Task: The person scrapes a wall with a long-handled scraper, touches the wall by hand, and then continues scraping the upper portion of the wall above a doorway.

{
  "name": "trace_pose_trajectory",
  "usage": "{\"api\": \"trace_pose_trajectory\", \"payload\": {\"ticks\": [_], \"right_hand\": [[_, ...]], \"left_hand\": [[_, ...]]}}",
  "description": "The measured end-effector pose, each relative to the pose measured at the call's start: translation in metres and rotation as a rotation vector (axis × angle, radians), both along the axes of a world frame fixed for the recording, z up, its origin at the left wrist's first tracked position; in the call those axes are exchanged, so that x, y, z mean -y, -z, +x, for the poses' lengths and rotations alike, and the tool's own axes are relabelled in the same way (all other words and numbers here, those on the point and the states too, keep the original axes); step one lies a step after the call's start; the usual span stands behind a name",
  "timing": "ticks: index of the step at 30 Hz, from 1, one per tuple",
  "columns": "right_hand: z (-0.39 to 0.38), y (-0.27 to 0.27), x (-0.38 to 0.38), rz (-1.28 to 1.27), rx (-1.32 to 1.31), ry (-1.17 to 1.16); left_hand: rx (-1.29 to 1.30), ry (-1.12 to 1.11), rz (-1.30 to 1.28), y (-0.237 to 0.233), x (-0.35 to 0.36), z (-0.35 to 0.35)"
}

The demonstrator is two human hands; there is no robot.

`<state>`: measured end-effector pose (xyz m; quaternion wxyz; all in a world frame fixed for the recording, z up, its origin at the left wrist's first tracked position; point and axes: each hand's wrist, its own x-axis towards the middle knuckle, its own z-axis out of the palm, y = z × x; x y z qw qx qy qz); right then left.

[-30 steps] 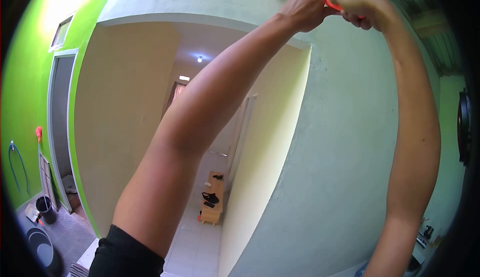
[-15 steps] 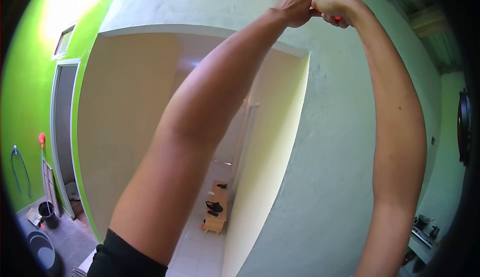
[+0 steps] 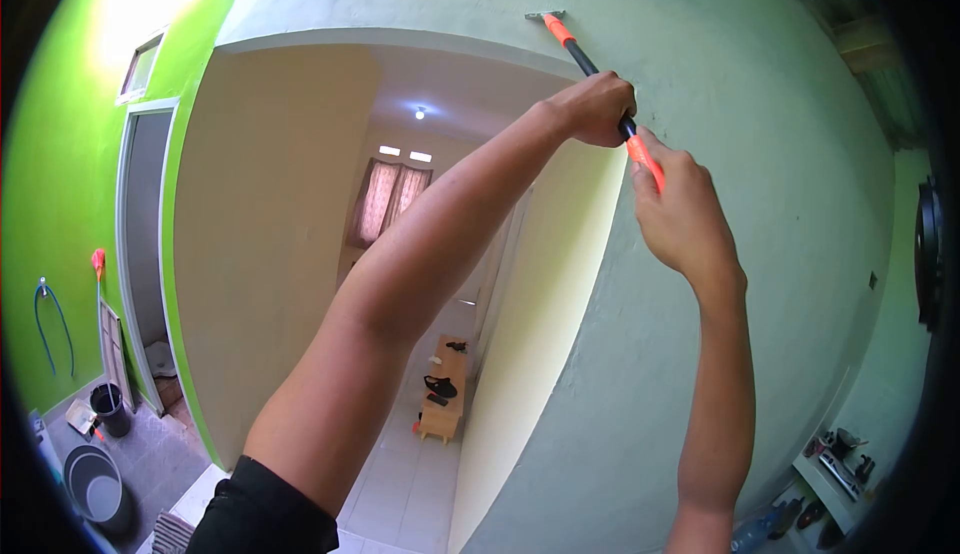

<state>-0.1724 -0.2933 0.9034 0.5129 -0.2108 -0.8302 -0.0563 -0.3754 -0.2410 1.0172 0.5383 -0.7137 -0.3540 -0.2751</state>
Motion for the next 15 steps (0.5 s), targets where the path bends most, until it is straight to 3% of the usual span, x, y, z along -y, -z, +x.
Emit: {"api": "trace_pose_trajectory", "payload": {"ticks": [2,7,10,13,15], "right_hand": [[0.007,0.011,-0.002,-0.076,-0.114,-0.205],[0.001,0.03,-0.002,-0.157,-0.371,-0.548],[-0.01,0.028,-0.011,-0.073,-0.393,-0.51],[-0.02,0.022,-0.015,0.038,-0.266,-0.328],[-0.035,0.001,-0.051,0.243,-0.341,-0.333]], "left_hand": [[0.036,0.12,-0.032,0.01,0.009,0.004],[0.079,0.165,-0.071,0.01,0.017,0.004],[0.091,0.192,-0.082,0.011,0.008,0.001],[0.075,0.147,-0.027,-0.003,-0.002,-0.016],[0.124,0.088,-0.022,-0.018,-0.01,-0.02]]}}
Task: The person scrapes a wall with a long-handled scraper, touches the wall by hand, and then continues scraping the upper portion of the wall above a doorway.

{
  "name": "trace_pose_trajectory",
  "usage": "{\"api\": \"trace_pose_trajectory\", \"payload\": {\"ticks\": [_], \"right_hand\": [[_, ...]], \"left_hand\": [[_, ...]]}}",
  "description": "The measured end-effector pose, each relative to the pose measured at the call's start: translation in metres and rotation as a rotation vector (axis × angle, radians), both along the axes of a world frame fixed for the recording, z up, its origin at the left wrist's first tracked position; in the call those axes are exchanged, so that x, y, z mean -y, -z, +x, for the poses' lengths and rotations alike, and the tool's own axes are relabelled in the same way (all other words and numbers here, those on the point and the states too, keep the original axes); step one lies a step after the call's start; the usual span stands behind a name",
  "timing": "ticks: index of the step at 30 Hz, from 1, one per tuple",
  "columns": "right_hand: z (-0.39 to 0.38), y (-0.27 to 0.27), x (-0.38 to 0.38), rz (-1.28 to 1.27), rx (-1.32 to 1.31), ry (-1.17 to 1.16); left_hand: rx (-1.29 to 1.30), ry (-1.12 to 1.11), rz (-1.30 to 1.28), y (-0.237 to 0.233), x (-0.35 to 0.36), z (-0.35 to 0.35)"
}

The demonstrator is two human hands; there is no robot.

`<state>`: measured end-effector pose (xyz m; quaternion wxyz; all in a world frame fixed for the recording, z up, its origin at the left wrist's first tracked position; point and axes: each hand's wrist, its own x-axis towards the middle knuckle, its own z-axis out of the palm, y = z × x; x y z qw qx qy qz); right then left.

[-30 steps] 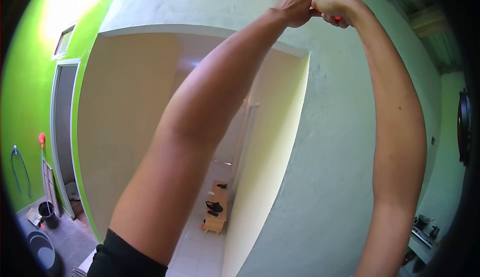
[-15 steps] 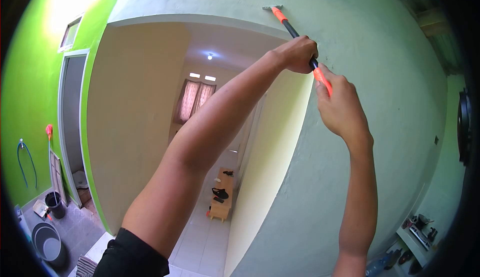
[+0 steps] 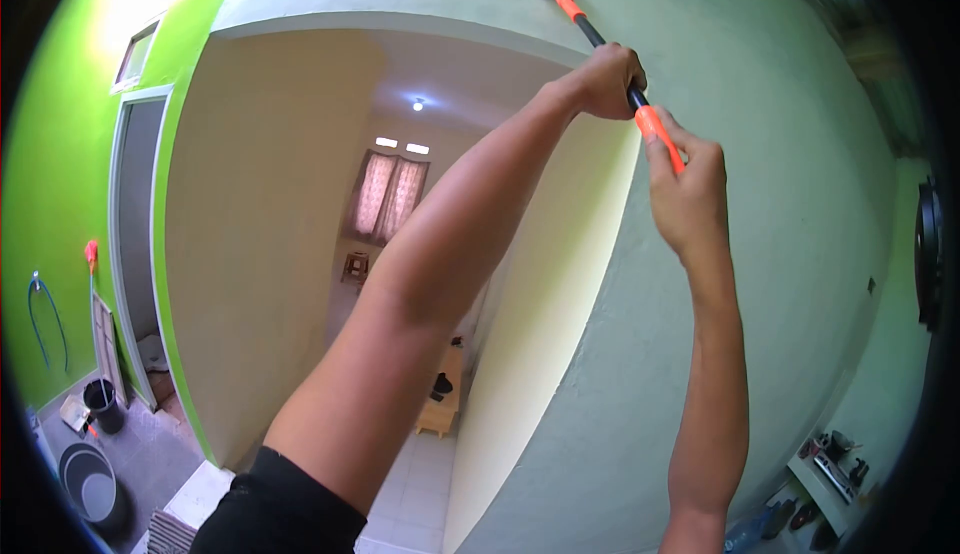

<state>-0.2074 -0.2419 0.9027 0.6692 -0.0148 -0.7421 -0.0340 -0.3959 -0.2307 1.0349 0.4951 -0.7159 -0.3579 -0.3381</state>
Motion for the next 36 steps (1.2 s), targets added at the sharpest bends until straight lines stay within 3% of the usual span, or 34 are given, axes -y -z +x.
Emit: {"api": "trace_pose_trajectory", "payload": {"ticks": [2,4,5,9,13,14,16,21,24,26,32,36], "right_hand": [[0.021,-0.006,0.021,-0.091,0.066,0.031],[0.03,-0.006,0.033,-0.133,0.096,0.063],[0.028,-0.004,0.033,-0.131,0.092,0.078],[0.025,-0.02,0.037,-0.177,0.105,0.052],[0.028,-0.011,0.035,-0.012,0.112,0.134],[0.024,-0.009,0.034,0.064,0.107,0.164],[0.022,-0.025,0.046,-0.231,0.203,0.228],[0.026,-0.035,0.036,-0.097,0.104,0.095],[0.016,-0.051,0.02,-0.051,0.157,0.089],[0.027,-0.061,0.032,-0.182,0.168,0.104],[0.032,-0.016,0.006,-0.023,0.183,0.086],[0.031,0.003,0.03,-0.066,0.178,0.136]], "left_hand": [[-0.005,0.079,0.102,-0.004,-0.002,0.018],[0.061,0.211,0.018,0.009,0.001,0.023],[0.029,0.392,0.076,0.009,-0.014,0.015],[0.022,0.15,0.046,-0.016,-0.006,0.015],[0.05,0.325,0.025,0.005,-0.002,0.017],[0.048,0.264,0.032,0.002,-0.003,0.012],[0.039,0.147,0.038,-0.013,0.0,0.009],[0.106,0.251,-0.036,-0.01,0.014,0.02],[0.013,0.133,0.116,-0.032,0.003,0.008],[0.075,0.143,0.069,-0.041,0.006,0.019],[0.004,0.1,-0.02,0.0,-0.001,0.016],[0.02,0.189,-0.013,0.021,0.012,0.015]]}}
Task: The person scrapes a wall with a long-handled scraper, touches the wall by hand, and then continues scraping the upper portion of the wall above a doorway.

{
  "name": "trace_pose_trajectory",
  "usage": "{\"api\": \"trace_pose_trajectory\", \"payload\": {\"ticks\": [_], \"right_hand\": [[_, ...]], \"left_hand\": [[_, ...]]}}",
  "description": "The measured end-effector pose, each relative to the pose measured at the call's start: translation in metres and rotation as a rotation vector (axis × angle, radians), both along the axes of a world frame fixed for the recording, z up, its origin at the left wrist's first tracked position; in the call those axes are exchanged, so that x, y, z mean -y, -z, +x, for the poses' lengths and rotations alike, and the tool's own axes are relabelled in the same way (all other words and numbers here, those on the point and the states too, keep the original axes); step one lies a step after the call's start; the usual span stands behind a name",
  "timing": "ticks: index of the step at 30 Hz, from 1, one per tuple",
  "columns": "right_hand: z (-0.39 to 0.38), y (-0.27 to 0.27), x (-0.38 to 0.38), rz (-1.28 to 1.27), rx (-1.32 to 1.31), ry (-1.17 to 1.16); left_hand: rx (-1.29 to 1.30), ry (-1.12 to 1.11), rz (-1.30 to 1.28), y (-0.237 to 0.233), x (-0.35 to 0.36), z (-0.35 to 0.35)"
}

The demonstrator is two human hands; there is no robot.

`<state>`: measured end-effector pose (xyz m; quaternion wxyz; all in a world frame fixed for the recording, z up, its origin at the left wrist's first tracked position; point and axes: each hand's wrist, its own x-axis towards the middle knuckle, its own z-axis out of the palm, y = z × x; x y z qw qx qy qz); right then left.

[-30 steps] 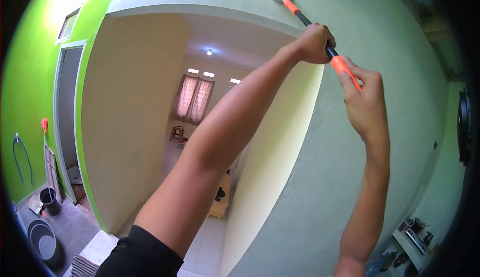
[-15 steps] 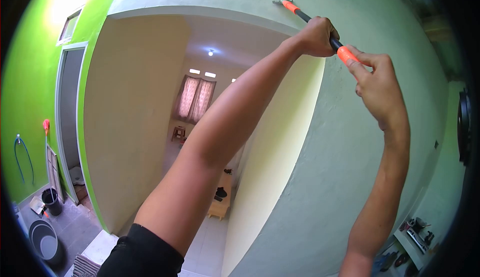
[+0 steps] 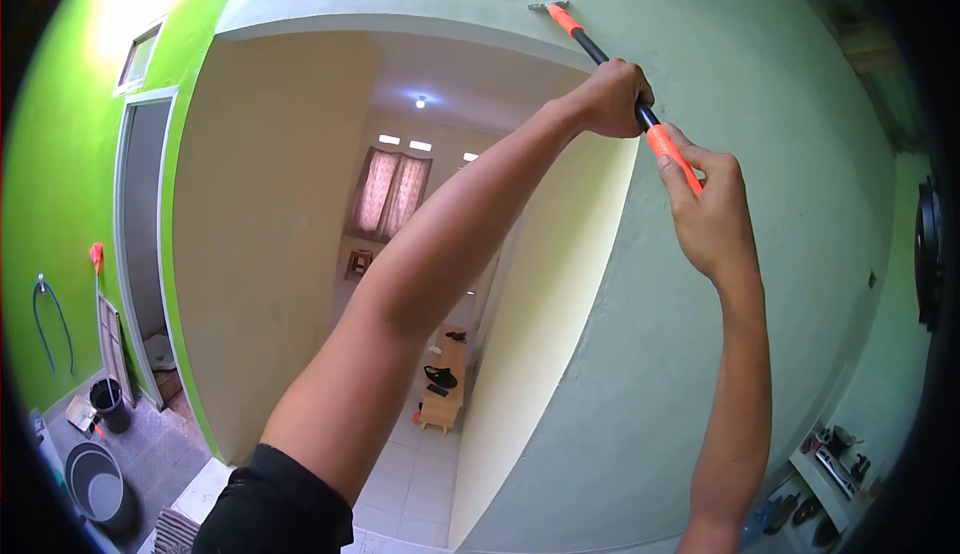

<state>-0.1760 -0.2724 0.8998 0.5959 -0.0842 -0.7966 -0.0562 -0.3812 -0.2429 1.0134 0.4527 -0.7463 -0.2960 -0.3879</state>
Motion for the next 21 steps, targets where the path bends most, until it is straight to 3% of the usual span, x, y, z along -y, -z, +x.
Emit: {"api": "trace_pose_trajectory", "payload": {"ticks": [1,4,6,7,9,12,15,18,21], "right_hand": [[-0.001,0.003,0.009,-0.03,0.008,0.004],[-0.009,0.004,0.015,-0.032,-0.001,0.066],[-0.033,-0.02,-0.007,0.073,-0.045,0.159],[-0.034,-0.033,-0.009,0.088,-0.054,0.068],[-0.017,-0.05,0.014,0.024,-0.028,-0.022],[0.014,-0.057,0.074,-0.255,0.101,0.078],[-0.024,-0.063,0.043,0.032,-0.086,-0.062],[-0.011,-0.082,0.056,-0.048,0.025,0.013],[-0.005,-0.094,0.079,-0.126,0.055,0.021]], "left_hand": [[-0.002,-0.058,-0.026,0.001,0.002,-0.002],[-0.001,0.08,0.01,0.007,0.007,-0.01],[-0.051,-0.01,0.032,-0.026,0.0,-0.03],[-0.004,-0.165,0.003,-0.043,0.001,-0.029],[0.02,-0.099,0.001,-0.057,0.015,-0.01],[0.13,-0.041,-0.133,-0.045,0.042,-0.001],[0.111,-0.119,-0.077,-0.063,0.04,-0.019],[0.158,-0.103,-0.151,-0.064,0.054,-0.013],[0.214,0.048,-0.122,-0.082,0.054,-0.02]]}}
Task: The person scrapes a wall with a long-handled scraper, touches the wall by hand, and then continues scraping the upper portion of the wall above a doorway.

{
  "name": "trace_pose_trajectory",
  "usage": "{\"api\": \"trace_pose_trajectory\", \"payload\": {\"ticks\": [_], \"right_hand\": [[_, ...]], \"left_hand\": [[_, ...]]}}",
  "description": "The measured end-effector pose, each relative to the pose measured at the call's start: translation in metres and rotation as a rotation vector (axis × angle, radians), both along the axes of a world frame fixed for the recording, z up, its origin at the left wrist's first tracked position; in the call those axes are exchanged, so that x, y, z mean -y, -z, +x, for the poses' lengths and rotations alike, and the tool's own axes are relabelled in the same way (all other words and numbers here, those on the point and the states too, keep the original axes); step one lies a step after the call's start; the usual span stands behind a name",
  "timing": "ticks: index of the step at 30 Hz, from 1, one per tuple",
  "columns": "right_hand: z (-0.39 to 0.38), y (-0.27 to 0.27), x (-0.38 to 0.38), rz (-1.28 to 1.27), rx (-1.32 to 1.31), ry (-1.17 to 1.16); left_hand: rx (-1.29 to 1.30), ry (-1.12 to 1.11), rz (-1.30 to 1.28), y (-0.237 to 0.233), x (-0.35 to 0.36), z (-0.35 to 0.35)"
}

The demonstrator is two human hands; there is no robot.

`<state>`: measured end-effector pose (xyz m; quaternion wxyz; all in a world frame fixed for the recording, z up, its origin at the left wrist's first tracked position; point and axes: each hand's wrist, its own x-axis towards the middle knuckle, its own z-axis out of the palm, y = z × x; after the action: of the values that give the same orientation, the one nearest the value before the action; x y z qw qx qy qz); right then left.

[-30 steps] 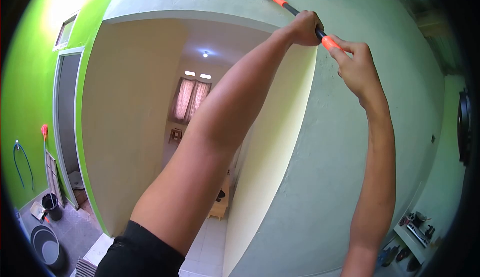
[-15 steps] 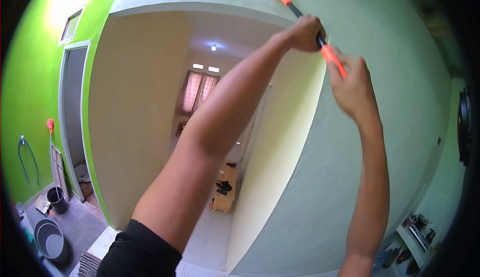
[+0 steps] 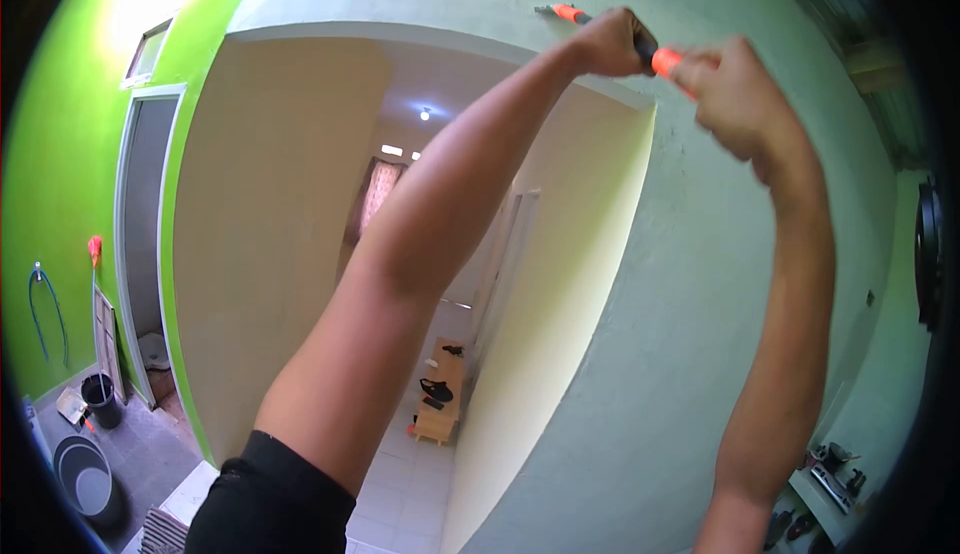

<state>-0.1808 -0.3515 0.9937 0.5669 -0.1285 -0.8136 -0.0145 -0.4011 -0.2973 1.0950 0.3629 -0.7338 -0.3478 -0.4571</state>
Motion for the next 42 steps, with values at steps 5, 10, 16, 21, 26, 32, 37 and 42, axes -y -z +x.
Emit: {"api": "trace_pose_trajectory", "payload": {"ticks": [5,10,16,21,26,32,37,42], "right_hand": [[0.022,-0.022,0.001,-0.01,0.073,0.148],[-0.029,0.029,-0.047,0.393,-0.102,0.031],[-0.003,-0.007,-0.005,0.007,0.128,0.05],[-0.028,-0.013,-0.027,0.104,0.051,0.144],[-0.031,-0.019,-0.012,0.072,0.087,0.069],[-0.017,-0.016,-0.001,0.039,0.138,0.162],[-0.065,-0.008,-0.069,0.226,-0.096,0.193],[-0.02,0.045,-0.025,0.063,0.167,0.18]], "left_hand": [[0.053,-0.043,0.064,-0.008,-0.003,0.02],[-0.21,0.029,0.164,0.029,-0.019,-0.016],[-0.053,-0.051,0.08,-0.003,-0.012,-0.007],[-0.078,-0.074,0.122,-0.015,-0.021,-0.02],[-0.076,-0.045,0.035,-0.013,-0.011,-0.023],[-0.083,-0.015,0.069,-0.012,-0.009,-0.018],[-0.189,-0.187,0.078,-0.007,-0.023,-0.035],[-0.263,-0.084,0.041,0.038,-0.018,-0.023]]}}
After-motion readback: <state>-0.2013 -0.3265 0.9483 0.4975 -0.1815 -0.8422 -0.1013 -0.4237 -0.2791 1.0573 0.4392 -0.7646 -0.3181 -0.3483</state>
